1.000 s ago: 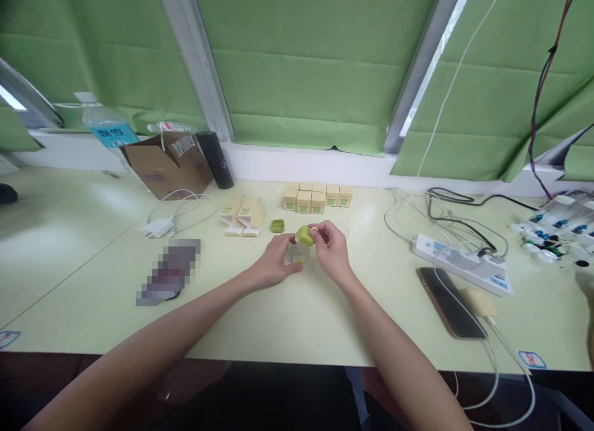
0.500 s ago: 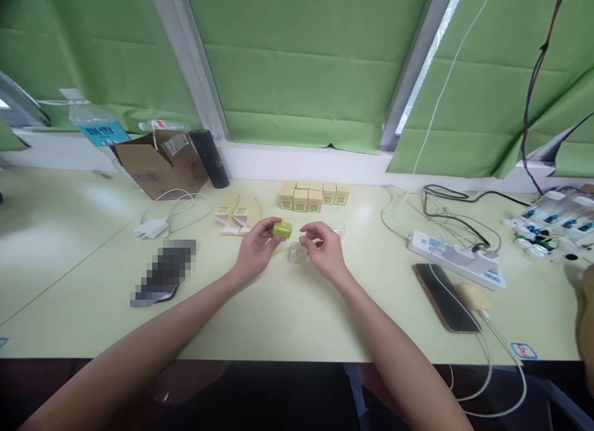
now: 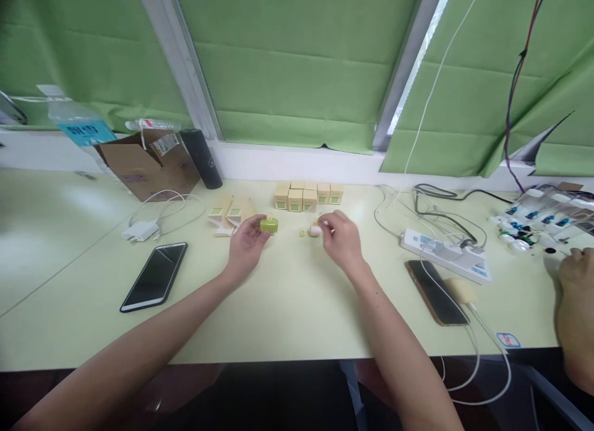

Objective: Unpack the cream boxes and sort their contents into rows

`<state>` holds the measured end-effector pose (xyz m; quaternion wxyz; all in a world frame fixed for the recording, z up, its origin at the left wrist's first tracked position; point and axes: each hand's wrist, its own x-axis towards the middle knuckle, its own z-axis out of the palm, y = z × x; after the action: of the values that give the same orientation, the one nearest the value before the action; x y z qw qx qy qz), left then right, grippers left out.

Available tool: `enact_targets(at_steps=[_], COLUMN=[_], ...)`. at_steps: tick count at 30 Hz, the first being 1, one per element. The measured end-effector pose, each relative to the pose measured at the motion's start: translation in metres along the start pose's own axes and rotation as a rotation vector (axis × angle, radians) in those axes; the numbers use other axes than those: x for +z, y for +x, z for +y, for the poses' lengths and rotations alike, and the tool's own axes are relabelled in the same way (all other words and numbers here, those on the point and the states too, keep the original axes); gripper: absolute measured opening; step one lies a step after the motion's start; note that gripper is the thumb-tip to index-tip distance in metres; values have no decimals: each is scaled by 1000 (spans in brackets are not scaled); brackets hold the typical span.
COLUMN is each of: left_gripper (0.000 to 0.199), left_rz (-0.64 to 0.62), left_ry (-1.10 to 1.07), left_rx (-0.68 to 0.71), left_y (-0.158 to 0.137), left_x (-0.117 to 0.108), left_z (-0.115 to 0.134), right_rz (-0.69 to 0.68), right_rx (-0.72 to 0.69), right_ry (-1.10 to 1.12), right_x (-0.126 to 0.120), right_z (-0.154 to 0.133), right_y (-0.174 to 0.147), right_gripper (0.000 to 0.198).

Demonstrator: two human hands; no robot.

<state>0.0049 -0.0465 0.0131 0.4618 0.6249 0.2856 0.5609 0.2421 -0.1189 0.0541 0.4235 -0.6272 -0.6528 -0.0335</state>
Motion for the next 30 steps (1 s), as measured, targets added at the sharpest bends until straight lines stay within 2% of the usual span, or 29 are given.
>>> enact_targets(at_steps=[2, 4, 9, 12, 22, 28, 30], left_gripper=[49, 50, 49, 49, 49, 49, 48], left_rz=[-3, -1, 0, 1, -13, -7, -2], left_ry=[6, 15, 20, 13, 14, -3, -3], left_rx=[0, 2, -2, -9, -8, -15, -14], left_y=[0, -1, -1, -2, -2, -3, -3], left_x=[0, 0, 0, 1, 1, 2, 2], left_z=[0, 0, 1, 1, 2, 2, 3], right_rz=[111, 145, -31, -100, -177, -188, -151], right_rx=[37, 85, 257, 277, 275, 277, 260], right_ry=[-72, -176, -407, -426, -434, -442, -441], right_x=[-12, -20, -26, -23, -17, -19, -23], right_z=[23, 48, 87, 90, 84, 78, 73], right_y=[7, 10, 7, 4, 1, 2, 5], right_gripper=[22, 23, 24, 27, 28, 28, 27])
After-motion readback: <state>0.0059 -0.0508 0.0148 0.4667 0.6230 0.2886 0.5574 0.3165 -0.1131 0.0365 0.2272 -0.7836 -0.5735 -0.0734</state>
